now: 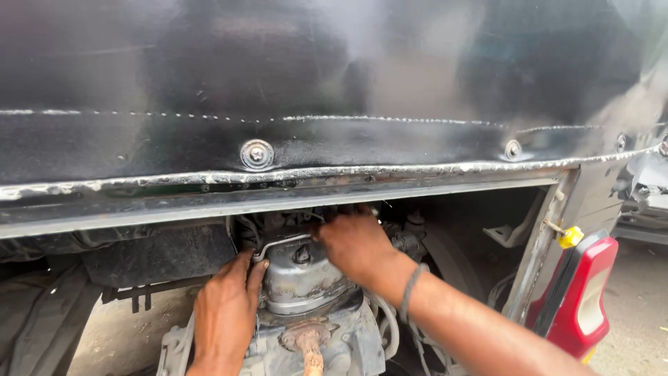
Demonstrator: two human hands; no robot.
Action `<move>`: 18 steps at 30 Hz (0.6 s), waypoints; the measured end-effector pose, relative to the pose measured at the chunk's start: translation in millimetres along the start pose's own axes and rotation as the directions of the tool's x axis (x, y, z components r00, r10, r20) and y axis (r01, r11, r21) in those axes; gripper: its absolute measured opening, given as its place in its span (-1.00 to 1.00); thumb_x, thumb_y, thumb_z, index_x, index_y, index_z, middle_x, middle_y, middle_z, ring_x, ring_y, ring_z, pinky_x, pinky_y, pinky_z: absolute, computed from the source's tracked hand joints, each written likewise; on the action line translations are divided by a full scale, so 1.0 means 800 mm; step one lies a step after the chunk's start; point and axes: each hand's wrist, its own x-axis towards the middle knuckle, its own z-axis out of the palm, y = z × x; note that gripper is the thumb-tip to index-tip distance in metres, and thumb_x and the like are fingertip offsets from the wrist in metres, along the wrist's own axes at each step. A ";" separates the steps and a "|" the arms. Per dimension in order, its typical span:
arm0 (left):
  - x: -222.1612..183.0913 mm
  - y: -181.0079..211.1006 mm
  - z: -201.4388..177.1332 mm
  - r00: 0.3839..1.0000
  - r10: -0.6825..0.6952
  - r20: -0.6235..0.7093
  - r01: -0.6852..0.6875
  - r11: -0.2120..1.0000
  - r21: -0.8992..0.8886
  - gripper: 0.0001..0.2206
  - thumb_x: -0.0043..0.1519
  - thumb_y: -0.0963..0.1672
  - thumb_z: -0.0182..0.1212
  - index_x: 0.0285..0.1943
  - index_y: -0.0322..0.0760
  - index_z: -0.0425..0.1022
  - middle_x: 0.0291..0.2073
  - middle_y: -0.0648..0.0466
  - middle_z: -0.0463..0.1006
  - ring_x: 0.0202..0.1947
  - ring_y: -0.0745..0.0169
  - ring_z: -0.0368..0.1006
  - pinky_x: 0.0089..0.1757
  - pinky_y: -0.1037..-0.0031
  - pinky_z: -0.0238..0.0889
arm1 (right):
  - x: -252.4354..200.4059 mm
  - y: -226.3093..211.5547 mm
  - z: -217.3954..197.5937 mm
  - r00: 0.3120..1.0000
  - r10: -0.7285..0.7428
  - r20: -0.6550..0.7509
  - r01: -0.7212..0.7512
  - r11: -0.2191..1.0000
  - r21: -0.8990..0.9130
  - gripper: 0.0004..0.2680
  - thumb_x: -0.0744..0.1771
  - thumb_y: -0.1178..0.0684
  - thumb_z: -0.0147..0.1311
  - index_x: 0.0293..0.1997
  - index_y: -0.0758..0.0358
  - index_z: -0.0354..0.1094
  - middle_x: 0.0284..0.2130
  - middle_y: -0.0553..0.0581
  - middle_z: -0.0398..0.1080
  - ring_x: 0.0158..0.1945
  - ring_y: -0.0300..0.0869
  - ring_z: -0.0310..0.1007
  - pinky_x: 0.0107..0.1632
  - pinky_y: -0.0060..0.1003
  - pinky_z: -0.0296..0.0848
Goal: The person works in the engine bay of a small vehicle, using a spanner to loosen and tighten bolts on a metal engine component. They manipulate wires and hoses by hand, reposition around the engine, and continue turning the spanner on different fasteners.
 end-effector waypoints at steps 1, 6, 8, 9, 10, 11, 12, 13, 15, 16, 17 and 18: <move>-0.004 0.001 0.002 1.000 -0.001 0.004 0.001 1.000 0.004 -0.66 0.27 -0.03 0.18 0.07 -0.34 0.58 -0.16 -0.22 0.66 -0.25 -0.29 0.62 -0.26 0.10 0.47 | 0.004 0.003 0.003 1.000 0.001 0.002 -0.001 1.000 0.006 -0.76 0.27 0.15 0.01 -0.02 -0.01 0.49 -0.38 0.21 0.51 -0.18 0.11 0.54 0.15 0.21 0.31; 0.000 0.007 0.004 0.989 -0.145 0.037 0.143 0.988 0.051 -0.63 0.28 0.00 0.17 0.13 -0.31 0.57 -0.13 -0.19 0.67 -0.26 -0.17 0.67 -0.27 0.16 0.54 | 0.037 0.026 0.020 0.993 -0.114 0.013 0.110 0.979 0.170 -0.77 0.39 -0.01 -0.08 0.12 0.03 0.44 -0.16 0.23 0.51 -0.08 0.14 0.51 -0.01 0.07 0.42; 0.000 0.006 0.002 0.989 -0.143 0.048 0.141 0.989 0.038 -0.63 0.28 0.00 0.18 0.13 -0.31 0.57 -0.14 -0.19 0.67 -0.26 -0.17 0.67 -0.26 0.16 0.54 | 0.027 0.025 -0.006 0.990 -0.135 0.047 0.121 0.968 0.220 -0.77 0.38 -0.02 -0.08 0.13 0.03 0.43 -0.18 0.23 0.52 -0.11 0.12 0.52 -0.02 0.06 0.43; -0.002 0.005 0.001 0.988 -0.141 0.057 0.140 0.990 0.024 -0.64 0.28 0.00 0.18 0.13 -0.30 0.57 -0.16 -0.19 0.67 -0.26 -0.17 0.67 -0.26 0.17 0.53 | 0.021 0.024 -0.019 0.984 -0.158 0.078 0.132 0.954 0.268 -0.76 0.38 -0.03 -0.08 0.13 0.04 0.42 -0.21 0.23 0.52 -0.14 0.11 0.53 -0.03 0.04 0.44; -0.003 0.005 -0.001 0.988 -0.145 0.062 0.144 0.989 0.021 -0.64 0.28 0.00 0.18 0.13 -0.30 0.57 -0.16 -0.19 0.67 -0.26 -0.17 0.67 -0.26 0.17 0.53 | 0.015 0.019 -0.022 0.984 -0.158 0.084 0.130 0.955 0.268 -0.76 0.38 -0.03 -0.08 0.13 0.04 0.42 -0.21 0.23 0.52 -0.14 0.11 0.53 -0.03 0.04 0.44; -0.004 0.005 -0.003 0.994 -0.099 0.042 0.100 0.995 -0.007 -0.65 0.27 -0.01 0.19 0.09 -0.31 0.59 -0.17 -0.20 0.67 -0.27 -0.19 0.66 -0.26 0.15 0.52 | 0.010 0.013 -0.026 0.982 -0.121 0.145 0.078 0.960 0.270 -0.76 0.39 -0.02 -0.08 0.15 0.04 0.41 -0.26 0.25 0.53 -0.19 0.10 0.54 -0.05 0.03 0.46; -0.002 0.004 -0.005 0.998 -0.053 0.013 0.054 0.998 -0.034 -0.66 0.25 -0.01 0.21 0.06 -0.31 0.61 -0.19 -0.20 0.67 -0.27 -0.21 0.65 -0.27 0.13 0.50 | 0.008 0.009 -0.031 0.976 -0.086 0.200 0.031 0.963 0.267 -0.76 0.39 -0.01 -0.07 0.17 0.04 0.40 -0.32 0.26 0.53 -0.24 0.08 0.55 -0.07 0.01 0.49; 0.001 0.003 -0.008 0.998 -0.056 0.011 0.056 0.998 -0.036 -0.66 0.25 -0.01 0.21 0.06 -0.31 0.61 -0.19 -0.20 0.67 -0.27 -0.21 0.65 -0.27 0.13 0.50 | -0.001 0.001 -0.032 0.976 -0.088 0.200 0.033 0.964 0.263 -0.76 0.39 -0.01 -0.07 0.17 0.04 0.40 -0.32 0.26 0.53 -0.24 0.08 0.55 -0.07 0.01 0.49; 0.005 -0.001 -0.018 0.996 -0.063 0.066 0.069 0.994 -0.087 -0.67 0.23 -0.01 0.22 0.07 -0.25 0.62 -0.25 -0.21 0.67 -0.30 -0.21 0.64 -0.24 0.12 0.47 | -0.019 -0.019 -0.033 0.993 -0.029 0.112 0.009 0.984 0.177 -0.77 0.32 0.11 0.03 0.09 0.12 0.44 -0.42 0.26 0.53 -0.31 0.06 0.56 -0.24 0.01 0.50; 0.009 -0.008 -0.020 0.996 -0.065 0.065 0.070 0.994 -0.089 -0.67 0.23 -0.01 0.22 0.07 -0.25 0.62 -0.25 -0.21 0.67 -0.30 -0.21 0.64 -0.24 0.12 0.47 | -0.026 -0.051 -0.038 0.993 -0.030 0.113 0.010 0.985 0.175 -0.77 0.32 0.11 0.03 0.09 0.12 0.44 -0.42 0.26 0.53 -0.31 0.06 0.56 -0.24 0.01 0.50; 0.012 -0.014 -0.023 0.992 -0.042 0.121 0.058 0.990 -0.125 -0.67 0.23 -0.02 0.22 0.08 -0.24 0.62 -0.27 -0.23 0.67 -0.31 -0.22 0.65 -0.24 0.13 0.47 | -0.033 -0.083 -0.042 0.993 0.030 0.116 -0.027 0.999 -0.025 -0.73 0.27 0.12 0.11 0.06 0.26 0.41 -0.40 0.27 0.51 -0.34 0.07 0.57 -0.37 -0.05 0.52; 0.017 -0.019 -0.026 0.984 -0.014 0.177 0.043 0.986 -0.162 -0.67 0.24 -0.02 0.22 0.09 -0.24 0.61 -0.29 -0.25 0.67 -0.32 -0.22 0.65 -0.23 0.13 0.46 | -0.041 -0.115 -0.047 0.990 0.091 0.104 -0.066 0.973 -0.223 -0.67 0.21 0.13 0.19 0.04 0.40 0.37 -0.38 0.28 0.48 -0.36 0.07 0.58 -0.49 -0.11 0.54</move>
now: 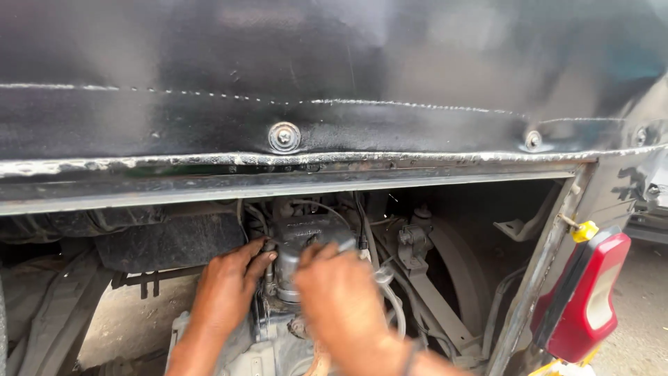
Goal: The person works in the engine bay of a small vehicle, using a spanner to loosen and tighten bolts on a metal engine component. They manipulate wires and hoses by hand, reposition around the engine, and continue turning the spanner on different fasteners.
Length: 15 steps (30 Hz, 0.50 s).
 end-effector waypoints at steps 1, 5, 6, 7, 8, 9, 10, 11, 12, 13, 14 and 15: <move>0.001 -0.001 0.000 1.000 0.002 0.000 -0.002 1.000 -0.001 -0.67 0.24 -0.02 0.22 0.09 -0.24 0.61 -0.29 -0.25 0.67 -0.32 -0.22 0.65 -0.23 0.13 0.46 | -0.001 -0.004 -0.003 1.000 0.002 -0.001 -0.002 1.000 -0.001 -0.67 0.21 0.13 0.19 0.04 0.40 0.37 -0.38 0.28 0.48 -0.36 0.07 0.58 -0.49 -0.11 0.54; -0.007 -0.003 -0.003 0.998 0.063 0.007 -0.063 0.997 -0.034 -0.67 0.25 -0.03 0.22 0.07 -0.30 0.59 -0.31 -0.27 0.66 -0.29 -0.27 0.63 -0.25 0.12 0.44 | 0.000 0.013 -0.024 0.999 0.048 0.021 -0.051 0.987 0.153 -0.93 0.22 0.11 0.19 -0.34 0.25 0.50 -0.45 0.21 0.47 -0.30 0.03 0.56 -0.33 -0.09 0.51; -0.006 0.000 0.002 0.996 0.072 -0.046 -0.073 0.997 -0.035 -0.68 0.25 -0.03 0.21 0.07 -0.31 0.59 -0.30 -0.28 0.65 -0.27 -0.29 0.61 -0.25 0.11 0.43 | 0.002 0.031 -0.030 1.000 0.005 0.031 -0.012 0.966 0.256 -0.92 0.22 0.08 0.19 -0.35 0.23 0.51 -0.48 0.18 0.48 -0.32 0.03 0.57 -0.31 -0.09 0.50; -0.008 0.003 0.010 0.996 0.080 -0.049 -0.082 0.996 -0.043 -0.68 0.25 -0.03 0.21 0.07 -0.31 0.59 -0.30 -0.28 0.65 -0.27 -0.29 0.61 -0.25 0.11 0.43 | 0.002 0.041 -0.030 1.000 0.012 0.029 -0.019 0.969 0.246 -0.92 0.22 0.08 0.19 -0.35 0.23 0.51 -0.48 0.18 0.48 -0.32 0.03 0.57 -0.31 -0.09 0.50; -0.011 0.004 0.014 0.993 0.057 -0.104 -0.060 0.998 -0.022 -0.67 0.24 -0.03 0.22 0.06 -0.30 0.60 -0.28 -0.28 0.65 -0.26 -0.31 0.61 -0.25 0.10 0.44 | 0.003 0.046 -0.031 1.000 0.016 0.010 -0.018 0.962 0.272 -0.90 0.22 0.09 0.19 -0.30 0.25 0.48 -0.49 0.19 0.46 -0.34 0.05 0.56 -0.32 -0.06 0.50; -0.016 0.005 0.016 0.987 0.036 -0.160 -0.037 0.999 -0.003 -0.67 0.23 -0.02 0.22 0.06 -0.29 0.61 -0.26 -0.29 0.64 -0.25 -0.33 0.60 -0.25 0.10 0.45 | 0.003 0.052 -0.033 1.000 0.019 -0.009 -0.016 0.955 0.297 -0.88 0.22 0.09 0.18 -0.26 0.26 0.45 -0.50 0.19 0.45 -0.36 0.07 0.55 -0.33 -0.03 0.49; -0.017 0.002 0.017 0.984 0.044 -0.171 -0.044 0.999 0.000 -0.67 0.23 -0.02 0.22 0.06 -0.29 0.61 -0.26 -0.29 0.64 -0.25 -0.33 0.60 -0.25 0.10 0.45 | 0.012 0.060 -0.016 1.000 0.020 -0.023 -0.013 0.956 0.294 -0.88 0.22 0.09 0.18 -0.26 0.26 0.45 -0.50 0.19 0.45 -0.36 0.07 0.55 -0.33 -0.03 0.49; -0.018 0.001 0.017 0.984 0.022 -0.175 -0.016 0.999 0.032 -0.67 0.23 -0.02 0.22 0.07 -0.28 0.60 -0.24 -0.28 0.64 -0.24 -0.34 0.60 -0.24 0.08 0.45 | 0.020 0.068 0.000 0.997 -0.009 -0.072 0.029 0.959 0.281 -0.87 0.22 0.11 0.16 -0.22 0.21 0.46 -0.47 0.19 0.49 -0.32 0.07 0.54 -0.28 0.00 0.47; -0.015 0.001 0.021 0.984 0.006 -0.176 0.005 0.998 0.059 -0.67 0.23 -0.02 0.21 0.07 -0.27 0.60 -0.22 -0.28 0.64 -0.24 -0.35 0.60 -0.24 0.06 0.45 | 0.029 0.081 0.016 0.992 -0.032 -0.119 0.062 0.963 0.262 -0.85 0.22 0.13 0.15 -0.17 0.16 0.46 -0.45 0.20 0.52 -0.29 0.07 0.54 -0.22 0.03 0.45; -0.008 0.009 0.023 0.982 0.020 -0.185 -0.010 0.998 0.057 -0.67 0.23 -0.02 0.21 0.07 -0.27 0.60 -0.22 -0.28 0.64 -0.24 -0.35 0.60 -0.24 0.06 0.45 | 0.042 0.091 0.033 0.991 -0.024 -0.131 0.056 0.966 0.253 -0.85 0.22 0.13 0.15 -0.17 0.16 0.46 -0.45 0.20 0.52 -0.29 0.07 0.54 -0.22 0.03 0.45; -0.012 0.012 0.024 0.984 -0.007 -0.178 0.024 0.995 0.093 -0.67 0.24 -0.02 0.21 0.08 -0.26 0.59 -0.20 -0.27 0.64 -0.24 -0.35 0.60 -0.23 0.05 0.45 | 0.049 0.093 0.053 0.980 -0.064 -0.191 0.110 0.965 0.239 -0.85 0.22 0.14 0.13 -0.18 0.18 0.47 -0.37 0.22 0.51 -0.24 0.08 0.52 -0.18 0.04 0.44; -0.017 0.014 0.026 0.985 -0.035 -0.171 0.058 0.990 0.129 -0.67 0.25 -0.02 0.20 0.09 -0.25 0.58 -0.19 -0.26 0.64 -0.23 -0.35 0.60 -0.23 0.03 0.46 | 0.057 0.095 0.073 0.963 -0.104 -0.249 0.162 0.961 0.223 -0.85 0.22 0.16 0.12 -0.19 0.20 0.49 -0.29 0.25 0.51 -0.18 0.09 0.51 -0.14 0.06 0.43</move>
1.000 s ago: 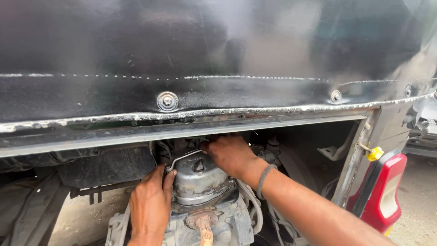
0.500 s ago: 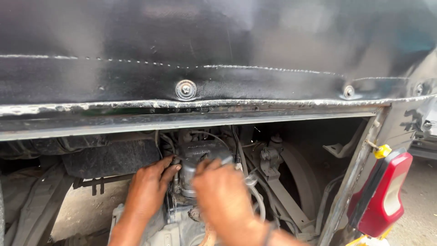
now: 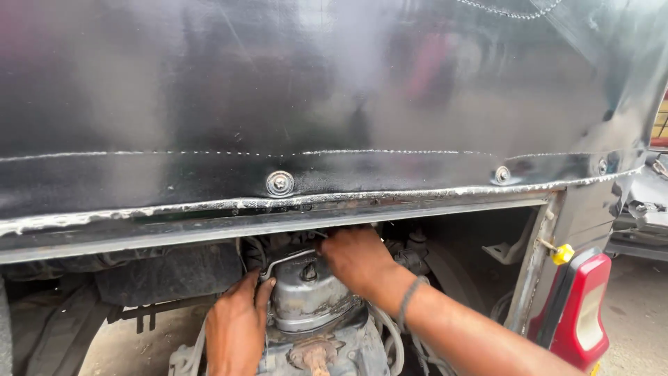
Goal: The person works in the engine bay of a small vehicle, using a spanner to loosen and tighten bolts on a metal engine component. They manipulate wires and hoses by hand, reposition around the engine, and continue turning the spanner on different fasteners.
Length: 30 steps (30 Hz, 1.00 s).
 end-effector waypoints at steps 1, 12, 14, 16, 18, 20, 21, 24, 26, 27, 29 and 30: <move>0.002 0.001 0.003 1.000 0.005 -0.004 -0.005 1.000 0.000 -0.67 0.25 -0.02 0.20 0.09 -0.25 0.58 -0.19 -0.26 0.64 -0.23 -0.35 0.60 -0.23 0.03 0.46 | 0.009 0.005 -0.001 1.000 0.002 -0.006 -0.002 1.000 -0.002 -0.85 0.22 0.16 0.12 -0.19 0.20 0.49 -0.29 0.25 0.51 -0.18 0.09 0.51 -0.14 0.06 0.43; 0.014 -0.010 0.005 0.999 0.044 -0.008 -0.044 0.998 -0.040 -0.68 0.24 0.00 0.22 0.07 -0.23 0.61 -0.24 -0.25 0.64 -0.27 -0.31 0.60 -0.27 0.07 0.44 | 0.012 -0.001 -0.044 0.957 0.007 0.292 -0.074 0.973 0.219 -0.80 0.32 0.09 0.05 0.03 0.12 0.47 -0.35 0.31 0.48 -0.15 0.12 0.47 -0.02 0.08 0.38; 0.009 -0.016 -0.014 0.998 0.034 0.044 -0.031 0.997 -0.076 -0.68 0.24 0.00 0.22 0.07 -0.21 0.62 -0.28 -0.26 0.64 -0.30 -0.30 0.60 -0.27 0.08 0.43 | -0.011 -0.043 -0.036 0.986 -0.019 0.165 -0.014 0.981 0.192 -0.83 0.24 0.09 0.10 -0.14 0.17 0.51 -0.37 0.26 0.49 -0.19 0.10 0.50 -0.08 0.05 0.44; 0.006 -0.017 -0.022 0.996 0.037 0.079 -0.027 0.991 -0.129 -0.69 0.23 -0.01 0.23 0.07 -0.18 0.63 -0.31 -0.26 0.64 -0.32 -0.30 0.60 -0.27 0.09 0.42 | -0.025 -0.085 -0.045 0.999 -0.044 0.026 0.040 0.990 0.136 -0.86 0.16 0.10 0.16 -0.31 0.22 0.54 -0.39 0.21 0.50 -0.22 0.08 0.52 -0.14 0.02 0.49; 0.010 -0.018 -0.030 0.976 0.031 0.217 0.013 0.980 -0.196 -0.68 0.22 -0.01 0.22 0.09 -0.15 0.63 -0.38 -0.25 0.65 -0.37 -0.24 0.62 -0.28 0.13 0.43 | -0.026 -0.135 -0.066 0.959 0.157 0.237 -0.121 0.979 -0.161 -0.93 0.28 0.13 0.15 -0.40 0.26 0.50 -0.43 0.22 0.47 -0.23 0.02 0.53 -0.30 -0.06 0.53; 0.024 -0.017 -0.028 0.983 0.052 0.174 -0.019 0.983 -0.185 -0.68 0.22 -0.01 0.23 0.08 -0.17 0.62 -0.38 -0.25 0.65 -0.37 -0.24 0.62 -0.29 0.13 0.43 | -0.008 -0.111 -0.096 0.961 0.150 0.233 -0.138 0.988 -0.068 -0.94 0.27 0.13 0.15 -0.39 0.24 0.51 -0.42 0.22 0.48 -0.24 0.05 0.54 -0.28 -0.06 0.50; 0.021 -0.017 -0.022 0.984 0.057 0.166 -0.028 0.985 -0.172 -0.68 0.22 -0.01 0.23 0.07 -0.20 0.62 -0.38 -0.25 0.64 -0.36 -0.24 0.62 -0.29 0.13 0.43 | -0.008 -0.103 -0.108 0.954 0.145 0.264 -0.160 0.986 0.038 -0.95 0.25 0.12 0.14 -0.38 0.22 0.51 -0.41 0.22 0.49 -0.25 0.07 0.55 -0.25 -0.06 0.47; 0.009 0.000 -0.019 0.996 0.021 0.083 -0.008 0.988 -0.152 -0.67 0.21 -0.01 0.23 0.07 -0.22 0.62 -0.36 -0.24 0.65 -0.38 -0.22 0.64 -0.29 0.13 0.43 | -0.013 -0.081 -0.120 0.929 0.161 0.332 -0.167 0.986 -0.009 -0.92 0.24 0.10 0.15 -0.36 0.26 0.48 -0.42 0.19 0.49 -0.26 0.04 0.56 -0.26 -0.06 0.48; 0.003 -0.001 -0.019 0.999 0.007 0.051 -0.001 0.993 -0.117 -0.69 0.22 -0.03 0.24 0.06 -0.22 0.63 -0.37 -0.26 0.64 -0.36 -0.26 0.62 -0.30 0.10 0.42 | -0.012 -0.059 -0.093 0.962 0.100 0.253 -0.108 0.994 0.016 -0.94 0.24 0.13 0.12 -0.34 0.24 0.49 -0.42 0.19 0.50 -0.26 0.03 0.55 -0.24 -0.04 0.47; 0.004 0.000 -0.018 1.000 0.007 0.018 -0.006 0.996 -0.087 -0.70 0.22 -0.04 0.24 0.05 -0.23 0.64 -0.37 -0.27 0.63 -0.35 -0.30 0.60 -0.30 0.08 0.41 | -0.011 -0.046 -0.080 0.985 0.050 0.165 -0.056 0.998 0.029 -0.93 0.23 0.15 0.10 -0.33 0.21 0.50 -0.42 0.18 0.51 -0.26 0.03 0.54 -0.22 -0.01 0.46; 0.006 0.005 -0.014 1.000 0.015 0.011 -0.015 0.998 -0.056 -0.71 0.23 -0.05 0.24 0.04 -0.24 0.64 -0.37 -0.27 0.63 -0.34 -0.31 0.60 -0.31 0.07 0.42 | 0.001 -0.022 -0.057 0.977 0.073 0.199 -0.079 0.997 0.026 -0.90 0.27 0.14 0.04 -0.26 0.17 0.50 -0.37 0.19 0.52 -0.22 0.04 0.54 -0.20 0.00 0.46; 0.008 0.009 -0.010 1.000 0.023 0.006 -0.023 0.999 -0.028 -0.72 0.23 -0.05 0.25 0.03 -0.25 0.63 -0.37 -0.27 0.63 -0.34 -0.32 0.59 -0.33 0.07 0.42 | 0.006 -0.009 -0.046 0.967 0.096 0.236 -0.104 0.994 0.019 -0.87 0.32 0.13 -0.01 -0.18 0.13 0.51 -0.33 0.19 0.53 -0.17 0.05 0.54 -0.17 0.02 0.47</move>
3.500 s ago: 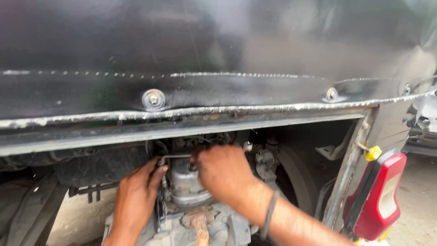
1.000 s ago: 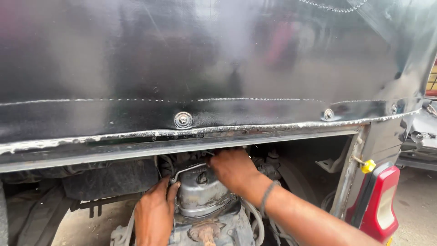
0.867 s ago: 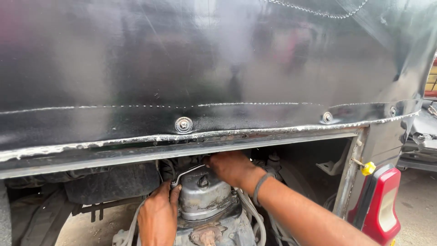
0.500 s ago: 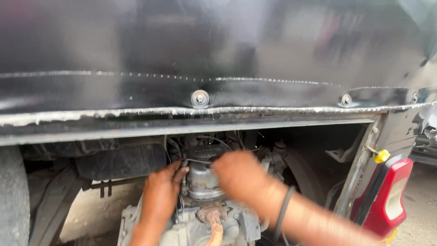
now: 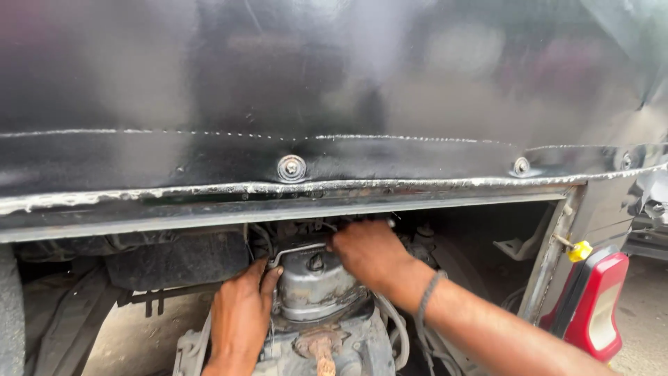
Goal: The person works in the engine bay of a small vehicle, using a spanner to loosen and tighten bolts on a metal engine component. They manipulate wires and hoses by hand, reposition around the engine, and continue turning the spanner on different fasteners.
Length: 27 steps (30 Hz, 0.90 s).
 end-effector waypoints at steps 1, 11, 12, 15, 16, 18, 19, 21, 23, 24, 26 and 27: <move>-0.004 0.000 0.003 1.000 -0.001 0.006 0.001 1.000 0.006 -0.72 0.23 -0.05 0.25 0.03 -0.25 0.63 -0.37 -0.27 0.63 -0.34 -0.32 0.59 -0.33 0.07 0.42 | 0.010 0.008 0.015 1.000 0.001 0.003 -0.001 1.000 0.008 -0.87 0.32 0.13 -0.01 -0.18 0.13 0.51 -0.33 0.19 0.53 -0.17 0.05 0.54 -0.17 0.02 0.47; -0.004 0.006 0.000 0.994 -0.096 0.043 0.093 0.993 0.066 -0.66 0.26 -0.01 0.21 0.11 -0.26 0.59 -0.42 -0.25 0.66 -0.41 -0.21 0.64 -0.36 0.11 0.47 | 0.016 0.008 -0.024 0.979 -0.101 0.180 0.071 0.983 0.168 -0.82 0.42 0.01 -0.08 0.08 0.12 0.42 -0.26 0.22 0.50 -0.19 0.05 0.53 -0.07 -0.03 0.46; -0.003 0.007 0.000 0.996 -0.076 0.048 0.073 0.996 0.056 -0.67 0.26 -0.01 0.21 0.10 -0.24 0.60 -0.42 -0.24 0.66 -0.41 -0.20 0.63 -0.35 0.12 0.47 | 0.008 0.006 -0.034 0.965 -0.118 0.236 0.092 0.989 0.119 -0.80 0.40 0.02 -0.06 0.13 0.09 0.38 -0.33 0.25 0.50 -0.23 0.05 0.55 -0.10 -0.06 0.49; -0.001 -0.019 0.007 0.999 0.002 0.047 0.000 0.999 -0.034 -0.67 0.24 -0.02 0.24 0.08 -0.26 0.62 -0.39 -0.20 0.67 -0.45 -0.13 0.65 -0.34 0.17 0.48 | -0.012 -0.012 -0.003 0.989 -0.143 -0.020 0.143 0.989 -0.039 -0.86 0.21 0.12 0.13 -0.22 0.19 0.46 -0.46 0.18 0.50 -0.33 0.02 0.56 -0.23 -0.04 0.50; 0.003 -0.029 0.005 0.999 -0.004 0.051 0.005 0.999 -0.034 -0.67 0.24 -0.02 0.24 0.08 -0.26 0.62 -0.39 -0.20 0.67 -0.45 -0.13 0.65 -0.34 0.17 0.48 | -0.023 -0.043 0.002 0.989 -0.145 -0.014 0.145 0.989 -0.037 -0.86 0.21 0.12 0.13 -0.22 0.19 0.46 -0.46 0.18 0.50 -0.33 0.02 0.56 -0.23 -0.04 0.50; 0.012 -0.046 -0.001 0.986 0.040 0.160 0.005 0.963 -0.269 -0.66 0.21 -0.04 0.25 0.08 -0.32 0.59 -0.39 -0.14 0.69 -0.49 -0.03 0.68 -0.38 0.25 0.53 | -0.046 -0.100 0.010 0.999 0.012 0.033 -0.005 0.976 -0.216 -0.95 0.31 0.15 0.12 -0.31 0.27 0.47 -0.44 0.20 0.47 -0.37 -0.06 0.57 -0.35 -0.13 0.53; 0.016 -0.042 -0.004 0.986 0.049 0.159 -0.005 0.963 -0.269 -0.66 0.21 -0.04 0.25 0.08 -0.32 0.59 -0.39 -0.14 0.69 -0.49 -0.03 0.68 -0.38 0.25 0.53 | -0.043 -0.101 0.003 0.999 0.019 0.026 -0.012 0.976 -0.216 -0.95 0.31 0.15 0.12 -0.31 0.27 0.47 -0.44 0.20 0.47 -0.37 -0.06 0.57 -0.35 -0.13 0.53; 0.025 -0.034 -0.012 0.951 0.005 0.309 0.099 0.942 -0.321 -0.63 0.19 -0.04 0.26 0.13 -0.32 0.56 -0.44 -0.14 0.70 -0.52 0.01 0.69 -0.40 0.24 0.52 | -0.035 -0.102 -0.014 0.992 -0.047 -0.120 0.042 0.998 -0.040 -0.96 0.21 0.12 0.17 -0.47 0.19 0.46 -0.47 0.15 0.46 -0.30 0.01 0.52 -0.27 -0.04 0.46; 0.018 -0.018 -0.022 0.960 -0.026 0.279 0.099 0.963 -0.251 -0.63 0.21 -0.04 0.25 0.14 -0.30 0.56 -0.46 -0.18 0.68 -0.52 -0.04 0.67 -0.38 0.21 0.49 | -0.036 -0.085 -0.048 0.996 -0.038 -0.082 0.037 0.999 -0.006 -0.94 0.21 0.09 0.18 -0.45 0.20 0.45 -0.45 0.15 0.46 -0.28 0.03 0.52 -0.24 -0.03 0.45; 0.011 -0.010 -0.024 0.966 -0.060 0.253 0.107 0.978 -0.179 -0.63 0.23 -0.03 0.24 0.15 -0.29 0.57 -0.48 -0.23 0.66 -0.53 -0.08 0.65 -0.36 0.18 0.45 | -0.041 -0.076 -0.063 0.999 -0.029 -0.036 0.030 0.999 0.032 -0.91 0.20 0.05 0.20 -0.43 0.20 0.43 -0.44 0.15 0.47 -0.26 0.05 0.51 -0.21 -0.03 0.44; 0.019 -0.005 -0.008 0.986 -0.014 0.167 0.040 0.988 -0.150 -0.65 0.24 -0.03 0.22 0.12 -0.29 0.58 -0.45 -0.27 0.64 -0.47 -0.17 0.63 -0.35 0.14 0.43 | -0.034 -0.050 -0.052 0.994 -0.033 -0.107 0.031 0.999 -0.020 -0.94 0.18 0.08 0.18 -0.44 0.20 0.44 -0.45 0.15 0.47 -0.28 0.05 0.51 -0.23 0.01 0.42; 0.012 -0.009 -0.008 0.995 0.016 0.096 -0.007 0.996 -0.087 -0.67 0.26 -0.02 0.21 0.09 -0.29 0.59 -0.42 -0.30 0.62 -0.42 -0.25 0.60 -0.33 0.10 0.41 | -0.034 -0.048 -0.042 0.985 -0.047 -0.168 0.041 0.998 -0.040 -0.96 0.17 0.11 0.17 -0.46 0.19 0.44 -0.46 0.16 0.47 -0.29 0.06 0.50 -0.26 0.05 0.40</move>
